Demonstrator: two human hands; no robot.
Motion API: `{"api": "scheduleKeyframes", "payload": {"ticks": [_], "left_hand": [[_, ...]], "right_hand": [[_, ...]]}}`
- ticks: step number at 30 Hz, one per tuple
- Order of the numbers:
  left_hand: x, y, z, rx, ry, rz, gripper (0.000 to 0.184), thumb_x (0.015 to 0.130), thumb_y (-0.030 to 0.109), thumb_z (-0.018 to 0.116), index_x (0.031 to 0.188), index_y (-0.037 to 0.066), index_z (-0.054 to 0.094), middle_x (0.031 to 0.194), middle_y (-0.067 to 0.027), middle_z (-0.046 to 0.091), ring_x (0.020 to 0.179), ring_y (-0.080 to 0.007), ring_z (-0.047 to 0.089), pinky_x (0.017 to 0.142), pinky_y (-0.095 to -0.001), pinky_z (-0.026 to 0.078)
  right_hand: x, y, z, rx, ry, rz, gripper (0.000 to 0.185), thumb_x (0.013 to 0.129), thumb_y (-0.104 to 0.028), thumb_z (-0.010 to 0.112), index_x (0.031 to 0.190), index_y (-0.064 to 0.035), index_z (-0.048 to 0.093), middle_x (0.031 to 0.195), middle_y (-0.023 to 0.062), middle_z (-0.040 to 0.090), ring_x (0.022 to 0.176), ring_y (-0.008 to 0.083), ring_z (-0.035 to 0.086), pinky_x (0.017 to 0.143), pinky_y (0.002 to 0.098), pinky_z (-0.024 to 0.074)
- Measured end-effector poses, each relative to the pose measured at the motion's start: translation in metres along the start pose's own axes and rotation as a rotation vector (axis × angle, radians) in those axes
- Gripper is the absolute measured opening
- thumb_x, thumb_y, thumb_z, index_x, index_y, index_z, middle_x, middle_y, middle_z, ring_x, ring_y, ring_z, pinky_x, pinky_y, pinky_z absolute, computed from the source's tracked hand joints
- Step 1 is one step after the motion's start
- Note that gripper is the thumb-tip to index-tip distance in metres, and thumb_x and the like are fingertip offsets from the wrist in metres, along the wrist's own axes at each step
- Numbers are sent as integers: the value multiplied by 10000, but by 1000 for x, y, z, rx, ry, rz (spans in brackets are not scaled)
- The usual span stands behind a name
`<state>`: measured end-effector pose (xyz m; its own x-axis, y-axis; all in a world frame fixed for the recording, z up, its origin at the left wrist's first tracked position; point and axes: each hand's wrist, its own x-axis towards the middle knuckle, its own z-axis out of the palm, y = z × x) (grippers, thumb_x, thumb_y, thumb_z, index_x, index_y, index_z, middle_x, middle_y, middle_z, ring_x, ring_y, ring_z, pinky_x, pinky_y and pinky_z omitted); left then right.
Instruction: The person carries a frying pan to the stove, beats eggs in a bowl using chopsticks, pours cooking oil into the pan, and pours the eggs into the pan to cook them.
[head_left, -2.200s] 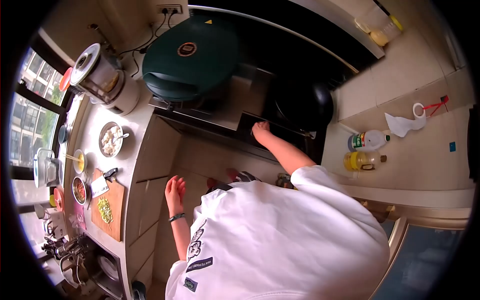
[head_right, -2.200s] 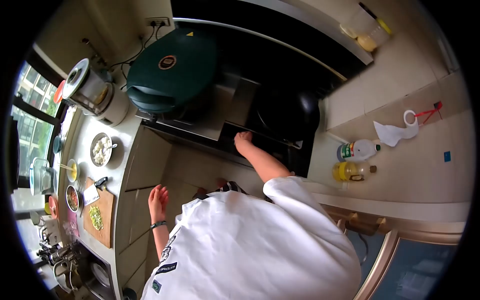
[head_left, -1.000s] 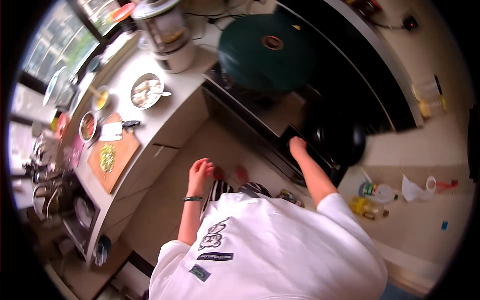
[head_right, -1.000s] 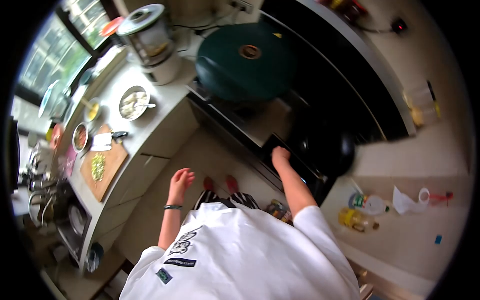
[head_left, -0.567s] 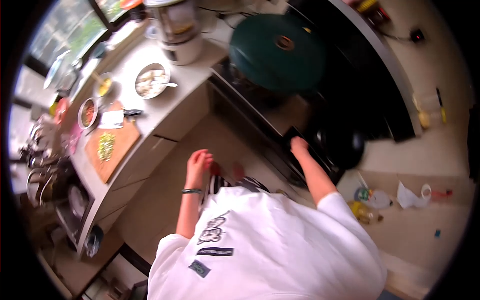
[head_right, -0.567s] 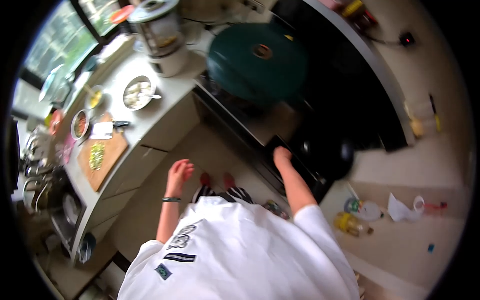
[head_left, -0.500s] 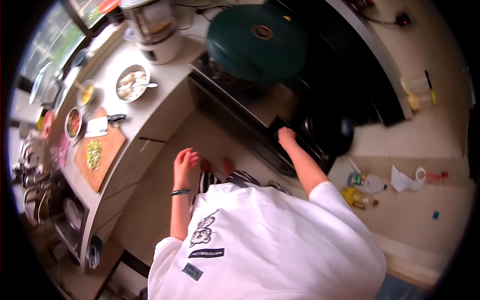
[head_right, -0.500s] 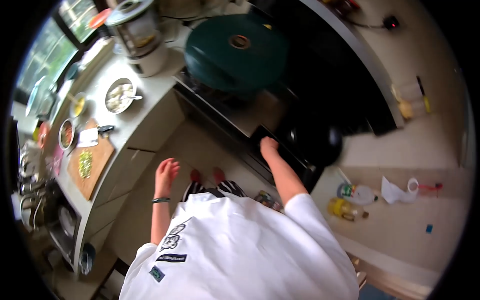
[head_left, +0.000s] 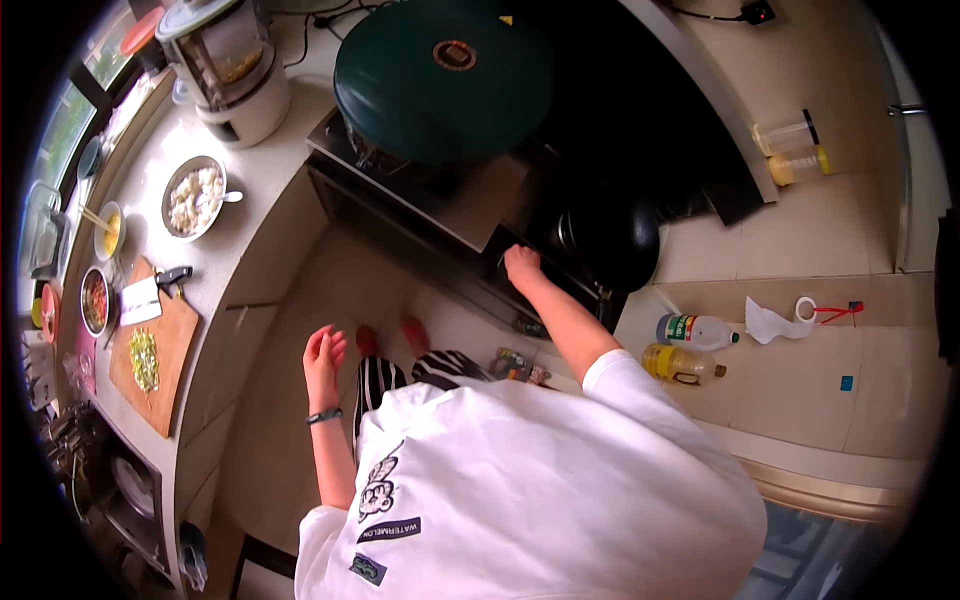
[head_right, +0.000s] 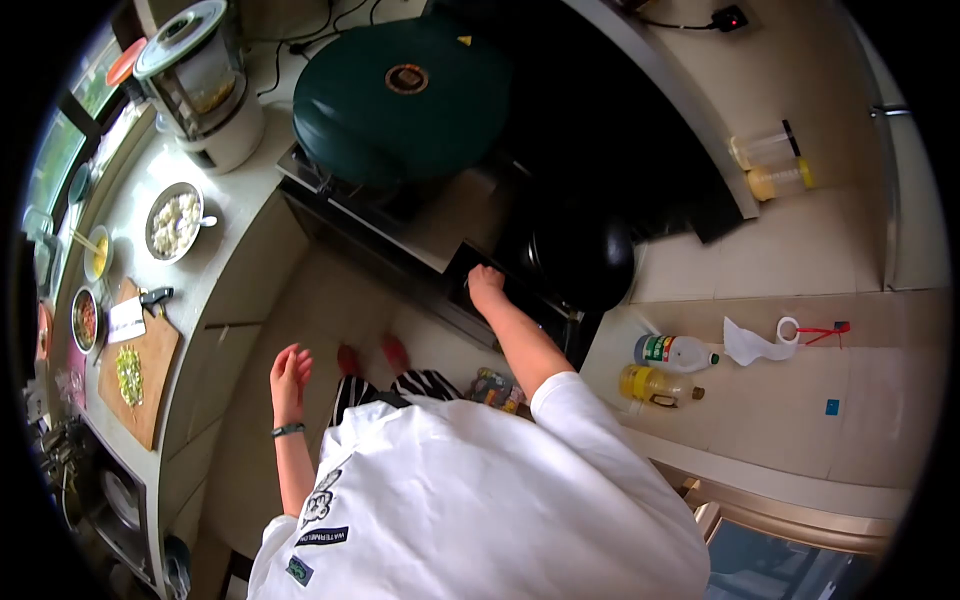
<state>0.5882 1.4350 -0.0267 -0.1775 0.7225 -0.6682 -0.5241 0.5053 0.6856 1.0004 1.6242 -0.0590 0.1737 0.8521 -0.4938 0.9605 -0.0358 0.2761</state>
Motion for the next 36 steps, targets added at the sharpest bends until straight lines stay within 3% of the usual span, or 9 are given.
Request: {"api": "scheduleKeyframes", "payload": {"ticks": [4, 7, 10, 18, 27, 31, 36], "left_hand": [[4, 5, 2, -18, -3, 0, 237, 972, 204, 516, 1170, 87, 572, 1025, -38, 665, 832, -79, 636, 678, -175, 490], [8, 7, 4, -13, -7, 13, 243, 972, 204, 511, 1181, 95, 571, 1018, -31, 671, 819, -85, 655, 629, -169, 516], [9, 11, 7, -12, -6, 7, 241, 973, 204, 509, 1180, 99, 571, 1013, -31, 672, 818, -85, 654, 630, -171, 517], [13, 15, 13, -5, -23, 8, 242, 973, 211, 516, 1171, 83, 569, 1044, -44, 662, 840, -75, 632, 671, -173, 495], [15, 11, 15, -37, -5, -39, 247, 974, 217, 516, 1174, 81, 566, 1038, -32, 663, 830, -64, 628, 687, -171, 490], [18, 6, 11, -31, 9, -55, 249, 973, 219, 518, 1176, 83, 565, 1038, -31, 663, 834, -65, 629, 689, -170, 489], [20, 4, 3, -43, 19, -64, 256, 975, 218, 512, 1187, 81, 561, 1047, -31, 660, 841, -64, 626, 698, -171, 486]], "right_hand": [[-9, 0, -11, -1, -5, -30, 290, 674, -37, 750, 961, -45, 709, 1042, 134, 677, 993, 286, 647, 833, 361, 537], [-10, 1, -9, 6, 30, -46, 191, 771, -24, 622, 939, -43, 711, 1009, 139, 682, 982, 285, 652, 800, 371, 541], [-10, 3, -8, 29, 42, -47, 205, 810, -22, 544, 926, -42, 712, 989, 140, 685, 971, 287, 656, 790, 377, 540], [-2, 7, 8, 22, 85, -77, 197, 823, -53, 539, 919, -41, 711, 970, 143, 686, 936, 298, 662, 775, 387, 543], [-7, 0, -14, -39, -77, -50, 234, 723, -4, 688, 951, -56, 707, 1049, 123, 674, 1001, 277, 643, 788, 372, 549], [-8, 1, -16, -48, -59, -68, 271, 677, -76, 778, 938, -41, 715, 1025, 121, 682, 991, 273, 647, 795, 370, 547], [-2, 1, -14, -53, -81, -40, 272, 679, -110, 785, 932, -34, 718, 970, 118, 695, 961, 278, 657, 792, 375, 545]]}}
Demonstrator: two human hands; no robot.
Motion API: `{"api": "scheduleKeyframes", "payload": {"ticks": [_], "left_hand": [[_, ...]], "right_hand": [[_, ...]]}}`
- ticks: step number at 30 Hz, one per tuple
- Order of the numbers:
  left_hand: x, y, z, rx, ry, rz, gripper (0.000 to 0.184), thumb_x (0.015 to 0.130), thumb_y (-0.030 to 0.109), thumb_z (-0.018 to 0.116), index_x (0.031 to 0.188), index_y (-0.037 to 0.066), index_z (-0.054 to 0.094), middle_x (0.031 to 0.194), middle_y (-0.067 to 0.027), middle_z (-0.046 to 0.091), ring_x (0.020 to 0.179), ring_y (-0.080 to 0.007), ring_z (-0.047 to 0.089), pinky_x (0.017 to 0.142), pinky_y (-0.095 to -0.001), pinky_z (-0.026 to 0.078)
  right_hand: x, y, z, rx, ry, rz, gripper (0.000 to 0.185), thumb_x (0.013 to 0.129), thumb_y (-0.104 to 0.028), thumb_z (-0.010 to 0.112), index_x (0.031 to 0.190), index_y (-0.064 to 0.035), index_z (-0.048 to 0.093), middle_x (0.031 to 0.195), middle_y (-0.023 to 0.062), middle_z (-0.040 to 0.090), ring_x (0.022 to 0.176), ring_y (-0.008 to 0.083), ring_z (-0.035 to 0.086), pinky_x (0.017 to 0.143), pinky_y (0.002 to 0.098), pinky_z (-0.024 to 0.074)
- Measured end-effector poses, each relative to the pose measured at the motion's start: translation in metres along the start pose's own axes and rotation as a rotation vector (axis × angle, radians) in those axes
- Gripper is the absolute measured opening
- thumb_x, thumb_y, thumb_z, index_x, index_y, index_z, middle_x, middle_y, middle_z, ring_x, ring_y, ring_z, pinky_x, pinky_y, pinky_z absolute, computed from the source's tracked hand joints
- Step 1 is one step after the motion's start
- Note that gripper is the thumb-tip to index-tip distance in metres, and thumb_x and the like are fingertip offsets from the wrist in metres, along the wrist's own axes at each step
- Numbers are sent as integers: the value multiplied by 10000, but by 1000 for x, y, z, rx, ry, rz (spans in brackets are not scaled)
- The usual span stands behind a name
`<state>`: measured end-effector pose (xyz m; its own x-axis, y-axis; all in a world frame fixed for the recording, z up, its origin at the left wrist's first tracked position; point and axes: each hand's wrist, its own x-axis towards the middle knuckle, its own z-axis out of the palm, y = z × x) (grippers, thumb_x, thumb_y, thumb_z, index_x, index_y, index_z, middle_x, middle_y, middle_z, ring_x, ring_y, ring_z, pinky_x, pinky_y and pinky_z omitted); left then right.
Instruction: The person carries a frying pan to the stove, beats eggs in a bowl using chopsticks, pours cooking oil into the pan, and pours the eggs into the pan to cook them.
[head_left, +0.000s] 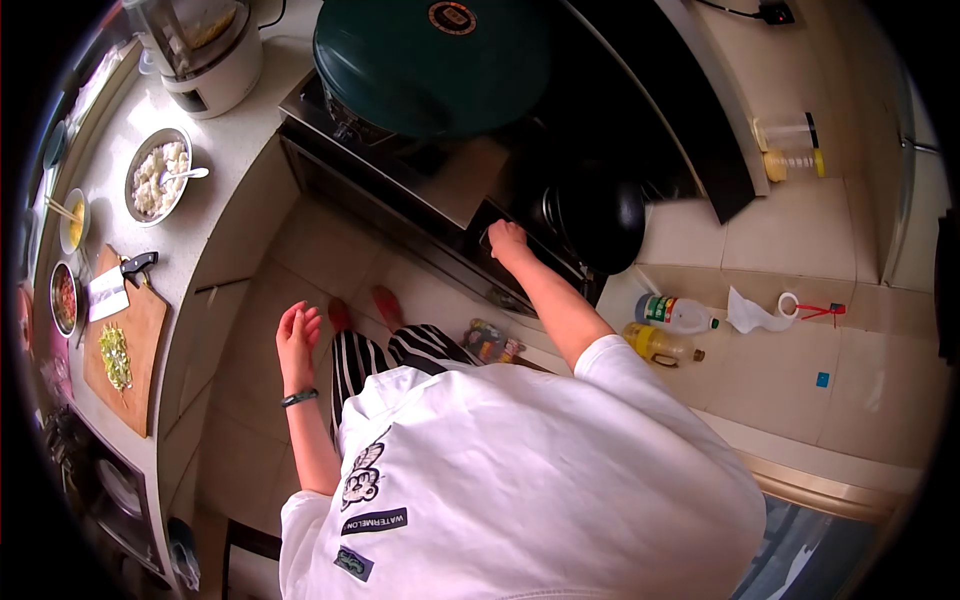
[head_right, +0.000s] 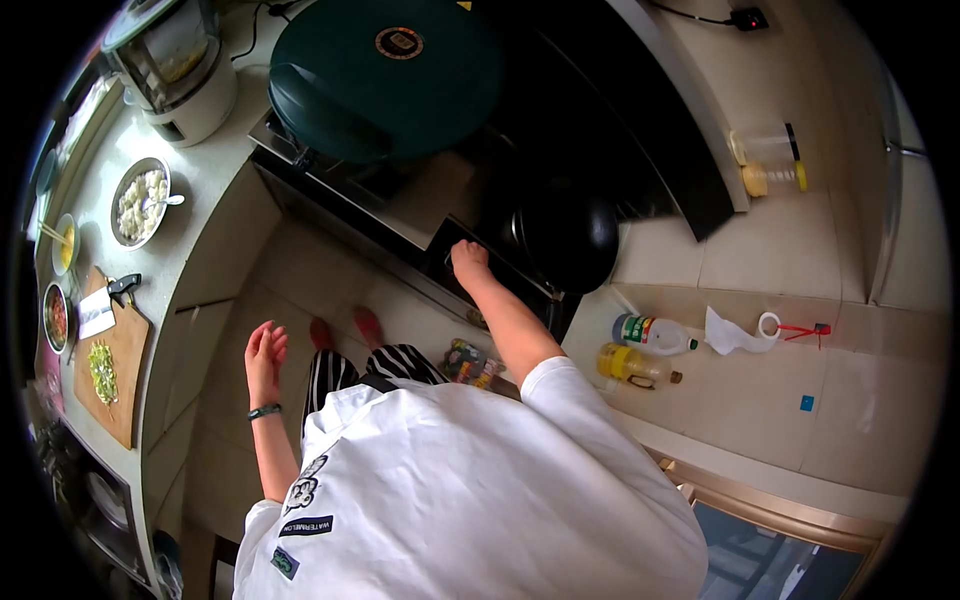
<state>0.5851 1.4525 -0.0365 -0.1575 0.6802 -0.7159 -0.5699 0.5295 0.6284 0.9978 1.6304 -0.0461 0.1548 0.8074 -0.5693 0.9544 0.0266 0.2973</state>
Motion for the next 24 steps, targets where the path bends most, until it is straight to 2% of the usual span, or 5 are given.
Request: {"api": "scheduleKeyframes", "payload": {"ticks": [7, 11, 15, 20, 24], "left_hand": [[4, 3, -6, 8, 17, 2, 264, 975, 212, 511, 1200, 84, 559, 1070, -39, 655, 869, -66, 627, 711, -170, 479], [11, -2, -8, -25, 17, -18, 263, 975, 205, 511, 1198, 75, 559, 1061, -49, 656, 862, -75, 633, 700, -170, 486], [17, -8, -15, -42, 35, -28, 265, 977, 198, 505, 1190, 48, 554, 1037, -65, 658, 851, -91, 637, 683, -178, 503], [27, -22, -32, -72, 38, -48, 262, 977, 188, 505, 1194, 49, 552, 1034, -67, 661, 831, -85, 634, 668, -166, 491], [29, -30, -48, -76, 68, -67, 256, 977, 192, 505, 1187, 54, 557, 1023, -58, 665, 829, -76, 632, 668, -159, 485]], "right_hand": [[-6, 1, -12, -22, -66, -29, 172, 680, -113, 764, 829, -32, 734, 851, 115, 706, 901, 287, 671, 771, 372, 548], [-2, 7, -7, 68, -73, -30, 83, 727, -73, 673, 742, -2, 714, 762, 109, 700, 848, 304, 669, 748, 389, 545], [2, 8, 3, 192, 5, 43, 197, 752, -83, 568, 601, -29, 682, 646, 82, 679, 797, 304, 659, 739, 391, 535], [-5, 8, 0, -37, -28, -90, 123, 718, -123, 692, 748, -3, 695, 827, 147, 689, 846, 333, 660, 729, 409, 536], [-7, 5, -2, -20, -28, -75, 145, 695, -136, 724, 759, -9, 693, 848, 168, 681, 857, 350, 653, 734, 413, 535]]}}
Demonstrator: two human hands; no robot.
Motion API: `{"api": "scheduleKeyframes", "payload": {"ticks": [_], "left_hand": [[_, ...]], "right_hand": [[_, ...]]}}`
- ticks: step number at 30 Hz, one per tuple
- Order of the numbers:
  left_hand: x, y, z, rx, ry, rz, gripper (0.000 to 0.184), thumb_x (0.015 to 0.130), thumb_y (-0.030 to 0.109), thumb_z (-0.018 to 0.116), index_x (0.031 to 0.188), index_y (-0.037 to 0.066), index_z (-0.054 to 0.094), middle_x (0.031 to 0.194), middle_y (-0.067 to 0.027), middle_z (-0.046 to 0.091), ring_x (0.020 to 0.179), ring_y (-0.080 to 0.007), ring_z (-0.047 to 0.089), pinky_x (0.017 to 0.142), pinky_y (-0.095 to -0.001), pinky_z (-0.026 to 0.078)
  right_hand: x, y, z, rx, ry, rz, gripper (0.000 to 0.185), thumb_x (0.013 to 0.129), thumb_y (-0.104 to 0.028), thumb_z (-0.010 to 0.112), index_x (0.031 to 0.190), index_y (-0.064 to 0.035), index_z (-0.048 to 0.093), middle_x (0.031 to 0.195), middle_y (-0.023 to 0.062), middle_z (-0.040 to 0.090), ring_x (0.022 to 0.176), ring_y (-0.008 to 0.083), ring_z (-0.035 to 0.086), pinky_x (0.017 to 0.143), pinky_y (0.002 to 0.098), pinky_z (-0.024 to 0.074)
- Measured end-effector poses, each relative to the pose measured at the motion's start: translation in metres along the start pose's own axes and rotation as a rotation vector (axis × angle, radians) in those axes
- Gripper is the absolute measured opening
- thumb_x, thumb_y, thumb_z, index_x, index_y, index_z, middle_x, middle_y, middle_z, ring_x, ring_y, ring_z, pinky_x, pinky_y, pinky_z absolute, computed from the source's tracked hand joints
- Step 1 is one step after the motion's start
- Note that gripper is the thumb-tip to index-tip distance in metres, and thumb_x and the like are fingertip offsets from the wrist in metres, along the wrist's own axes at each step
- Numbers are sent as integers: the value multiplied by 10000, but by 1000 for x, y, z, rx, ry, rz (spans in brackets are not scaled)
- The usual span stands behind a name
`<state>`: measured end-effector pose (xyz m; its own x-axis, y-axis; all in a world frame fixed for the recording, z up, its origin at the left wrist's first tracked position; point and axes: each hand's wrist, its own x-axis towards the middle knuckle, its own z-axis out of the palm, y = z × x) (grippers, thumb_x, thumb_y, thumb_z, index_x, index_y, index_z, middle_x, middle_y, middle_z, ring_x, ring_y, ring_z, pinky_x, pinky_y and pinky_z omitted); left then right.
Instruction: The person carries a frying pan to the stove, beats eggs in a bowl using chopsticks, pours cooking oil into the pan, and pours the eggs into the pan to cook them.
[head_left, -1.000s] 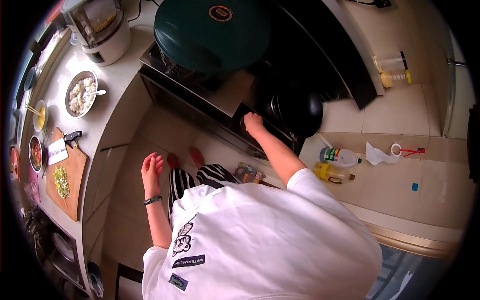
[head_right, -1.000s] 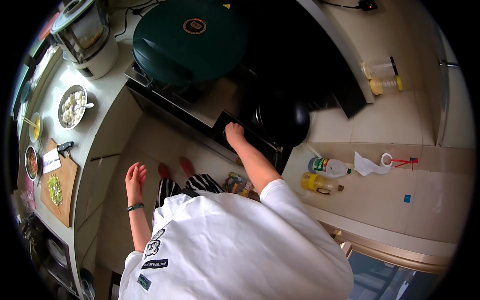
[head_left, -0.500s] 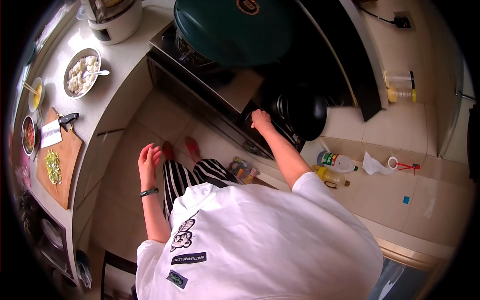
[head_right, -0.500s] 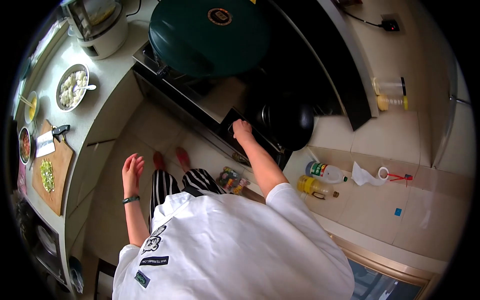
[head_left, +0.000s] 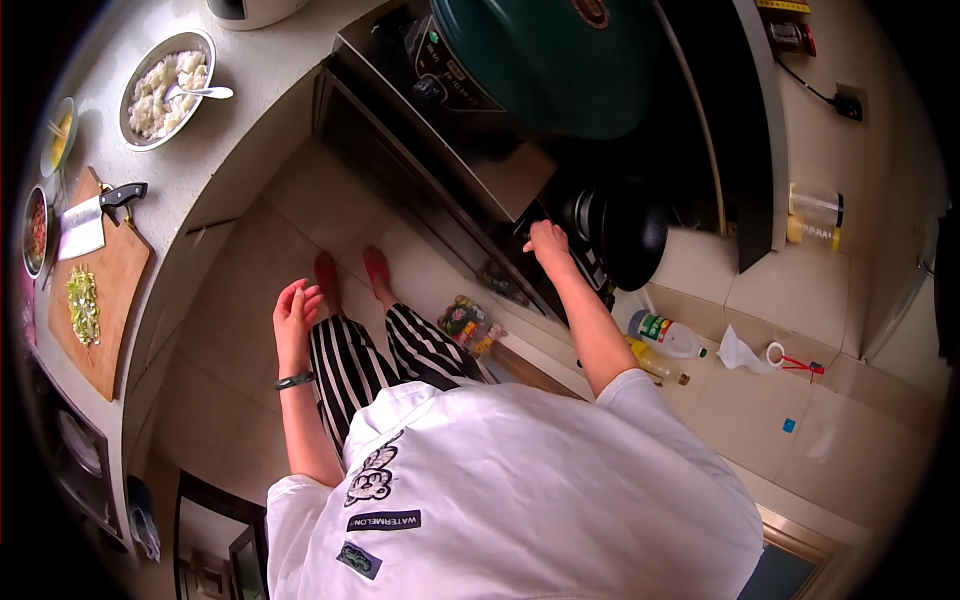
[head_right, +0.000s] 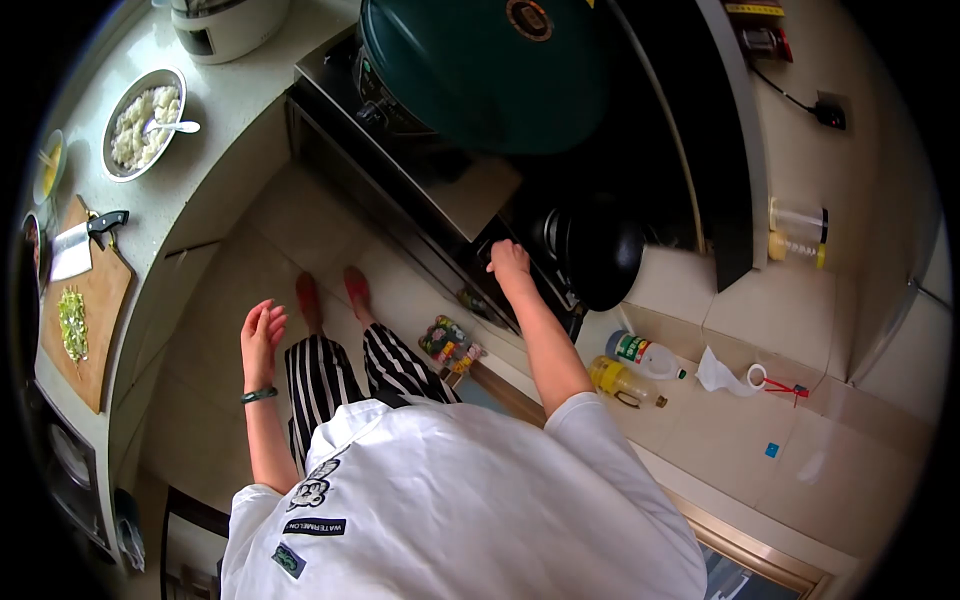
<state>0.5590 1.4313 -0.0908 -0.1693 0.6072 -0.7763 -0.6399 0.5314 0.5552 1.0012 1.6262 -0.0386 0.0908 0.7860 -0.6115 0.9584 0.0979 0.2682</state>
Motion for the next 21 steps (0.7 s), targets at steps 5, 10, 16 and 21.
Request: {"api": "scheduleKeyframes", "payload": {"ticks": [5, 10, 16, 21], "left_hand": [[8, -5, -10, -4, 25, -29, 262, 977, 202, 505, 1191, 57, 554, 1040, -52, 661, 856, -76, 629, 698, -167, 493], [14, -10, -17, 0, 22, -24, 269, 980, 220, 500, 1203, 81, 558, 1049, -35, 663, 857, -70, 633, 698, -168, 497], [20, 3, -20, 24, 12, 6, 260, 977, 190, 501, 1198, 64, 555, 1048, -48, 657, 853, -64, 618, 707, -161, 476], [29, 3, -37, 34, 21, 6, 258, 976, 194, 503, 1197, 73, 558, 1052, -39, 651, 852, -58, 610, 707, -165, 470]], "right_hand": [[2, 0, -2, -35, -63, 12, 191, 671, -146, 753, 759, 5, 675, 863, 189, 669, 887, 357, 646, 751, 417, 530], [10, 1, 3, -21, -70, 32, 251, 688, -160, 747, 858, 7, 668, 889, 190, 667, 903, 355, 643, 764, 420, 527], [4, -7, 21, -7, 21, 129, 350, 728, -198, 746, 964, 24, 613, 992, 205, 649, 946, 378, 626, 784, 444, 523], [-9, -19, 2, 16, 36, 177, 444, 739, -214, 762, 1065, 14, 565, 1077, 230, 617, 990, 400, 605, 804, 463, 515]]}}
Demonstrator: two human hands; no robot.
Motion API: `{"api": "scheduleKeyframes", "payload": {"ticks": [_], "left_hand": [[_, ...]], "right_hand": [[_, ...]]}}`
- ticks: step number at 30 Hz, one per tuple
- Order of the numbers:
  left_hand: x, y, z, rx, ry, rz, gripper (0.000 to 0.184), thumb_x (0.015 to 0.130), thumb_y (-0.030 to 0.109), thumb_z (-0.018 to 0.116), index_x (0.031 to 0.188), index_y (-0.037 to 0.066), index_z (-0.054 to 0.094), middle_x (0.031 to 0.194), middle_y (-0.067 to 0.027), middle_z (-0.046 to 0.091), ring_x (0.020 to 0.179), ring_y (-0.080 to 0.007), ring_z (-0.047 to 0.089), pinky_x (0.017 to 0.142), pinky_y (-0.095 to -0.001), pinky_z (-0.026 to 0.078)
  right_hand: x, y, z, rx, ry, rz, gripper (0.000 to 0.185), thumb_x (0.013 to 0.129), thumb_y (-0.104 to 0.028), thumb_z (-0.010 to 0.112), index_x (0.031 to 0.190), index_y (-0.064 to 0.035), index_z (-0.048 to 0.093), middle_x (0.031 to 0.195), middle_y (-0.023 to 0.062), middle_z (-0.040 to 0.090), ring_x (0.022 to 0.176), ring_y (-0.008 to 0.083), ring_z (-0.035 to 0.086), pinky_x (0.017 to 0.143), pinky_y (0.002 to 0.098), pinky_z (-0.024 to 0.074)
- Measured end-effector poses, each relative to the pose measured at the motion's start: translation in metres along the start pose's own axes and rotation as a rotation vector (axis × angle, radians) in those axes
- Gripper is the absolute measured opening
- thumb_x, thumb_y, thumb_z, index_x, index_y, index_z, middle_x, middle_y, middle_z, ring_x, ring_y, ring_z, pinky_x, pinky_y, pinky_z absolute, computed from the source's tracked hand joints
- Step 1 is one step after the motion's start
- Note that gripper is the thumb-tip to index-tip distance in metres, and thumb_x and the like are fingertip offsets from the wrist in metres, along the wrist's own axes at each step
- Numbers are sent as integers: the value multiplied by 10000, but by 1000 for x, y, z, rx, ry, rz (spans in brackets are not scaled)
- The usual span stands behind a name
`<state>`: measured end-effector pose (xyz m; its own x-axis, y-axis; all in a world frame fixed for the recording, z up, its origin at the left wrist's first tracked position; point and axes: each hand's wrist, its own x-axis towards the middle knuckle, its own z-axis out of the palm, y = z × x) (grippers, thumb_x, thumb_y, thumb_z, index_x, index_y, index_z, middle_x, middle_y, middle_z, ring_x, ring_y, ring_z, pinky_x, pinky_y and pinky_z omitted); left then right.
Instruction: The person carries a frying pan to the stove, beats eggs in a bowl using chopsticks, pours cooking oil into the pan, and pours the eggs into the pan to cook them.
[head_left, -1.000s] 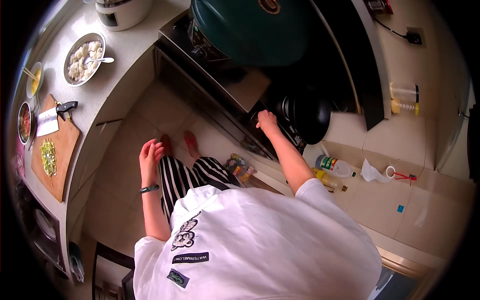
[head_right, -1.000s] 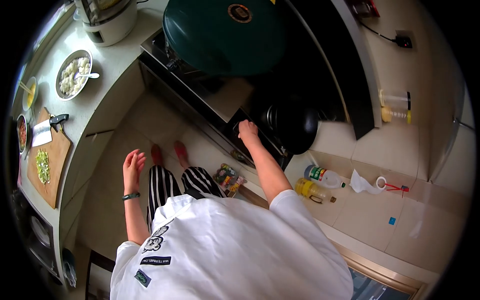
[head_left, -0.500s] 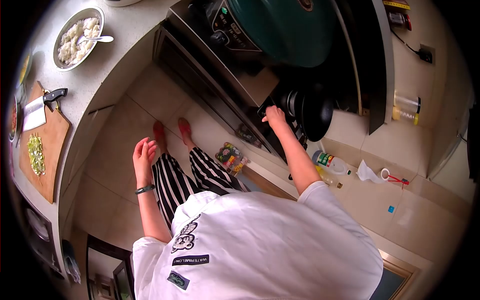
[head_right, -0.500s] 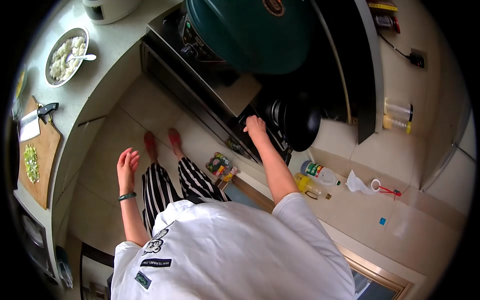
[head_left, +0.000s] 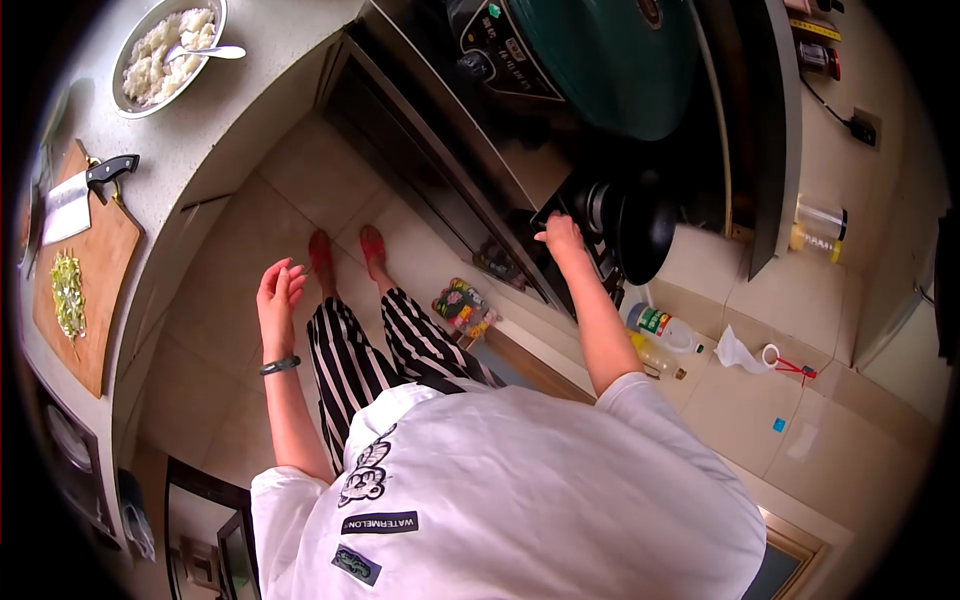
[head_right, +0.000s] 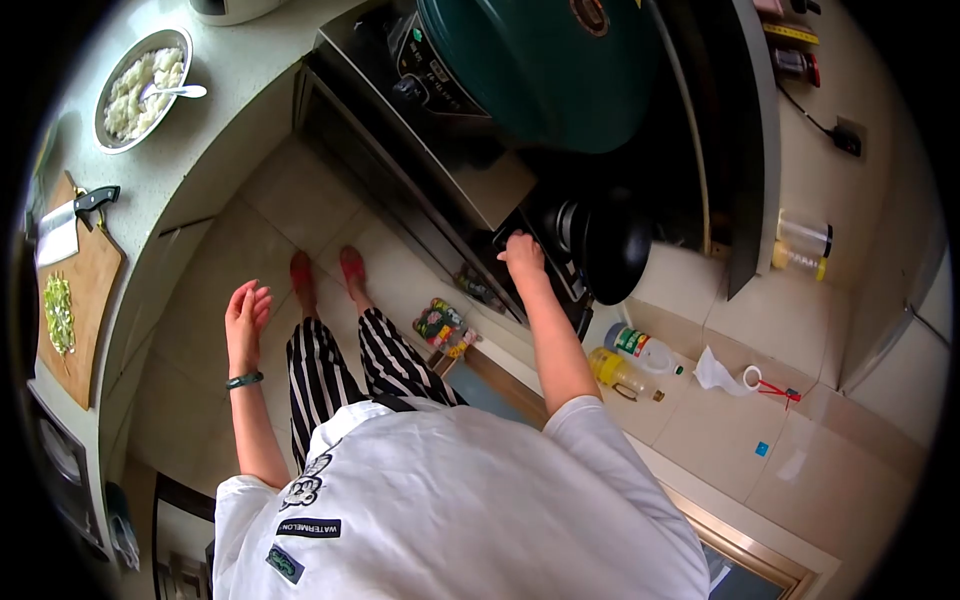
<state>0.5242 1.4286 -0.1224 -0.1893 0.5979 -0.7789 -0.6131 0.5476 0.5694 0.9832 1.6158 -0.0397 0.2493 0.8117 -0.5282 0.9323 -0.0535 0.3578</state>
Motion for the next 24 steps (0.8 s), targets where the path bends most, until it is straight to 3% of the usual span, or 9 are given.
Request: {"api": "scheduleKeyframes", "payload": {"ticks": [9, 12, 14, 16, 20, 24], "left_hand": [[2, -11, -15, 23, 23, -27, 269, 984, 196, 485, 1213, 73, 552, 1062, -41, 650, 869, -66, 609, 737, -182, 475], [1, -12, -14, 26, 23, -28, 268, 983, 196, 487, 1211, 71, 554, 1058, -40, 652, 868, -69, 611, 738, -189, 478], [-1, -10, -12, 40, 2, -21, 270, 982, 200, 491, 1210, 71, 555, 1056, -40, 653, 866, -70, 612, 736, -191, 478], [-4, -5, -5, 70, -42, -7, 271, 980, 204, 495, 1209, 71, 556, 1053, -39, 654, 863, -72, 613, 734, -192, 477], [-9, -3, 9, 91, -113, -16, 265, 972, 230, 519, 1185, 82, 571, 1035, -39, 659, 836, -77, 614, 703, -186, 473], [-20, 8, 32, 201, -213, 10, 253, 966, 230, 532, 1173, 93, 580, 1009, -31, 668, 805, -74, 633, 681, -191, 502]], "right_hand": [[-20, -2, -19, 100, 53, 42, 472, 748, -220, 762, 1079, 17, 523, 1008, 258, 631, 954, 417, 611, 780, 465, 518], [-31, 0, -20, 117, 103, 49, 374, 816, -226, 698, 1069, -6, 530, 999, 243, 631, 937, 412, 611, 775, 469, 512], [-41, 5, -14, 169, 265, -7, 193, 864, -142, 607, 1030, -53, 565, 992, 209, 623, 901, 412, 612, 764, 479, 502], [-59, 15, -5, 237, 382, -29, 149, 810, -23, 541, 925, -88, 611, 1035, 155, 582, 868, 400, 614, 742, 483, 496], [-124, 25, -12, 403, 411, 95, 140, 878, -182, 576, 890, -58, 643, 1031, 101, 594, 883, 360, 602, 769, 445, 486], [-175, 74, 7, 545, 637, 298, 235, 870, -268, 619, 884, -34, 645, 1024, 91, 599, 858, 339, 600, 765, 424, 486]]}}
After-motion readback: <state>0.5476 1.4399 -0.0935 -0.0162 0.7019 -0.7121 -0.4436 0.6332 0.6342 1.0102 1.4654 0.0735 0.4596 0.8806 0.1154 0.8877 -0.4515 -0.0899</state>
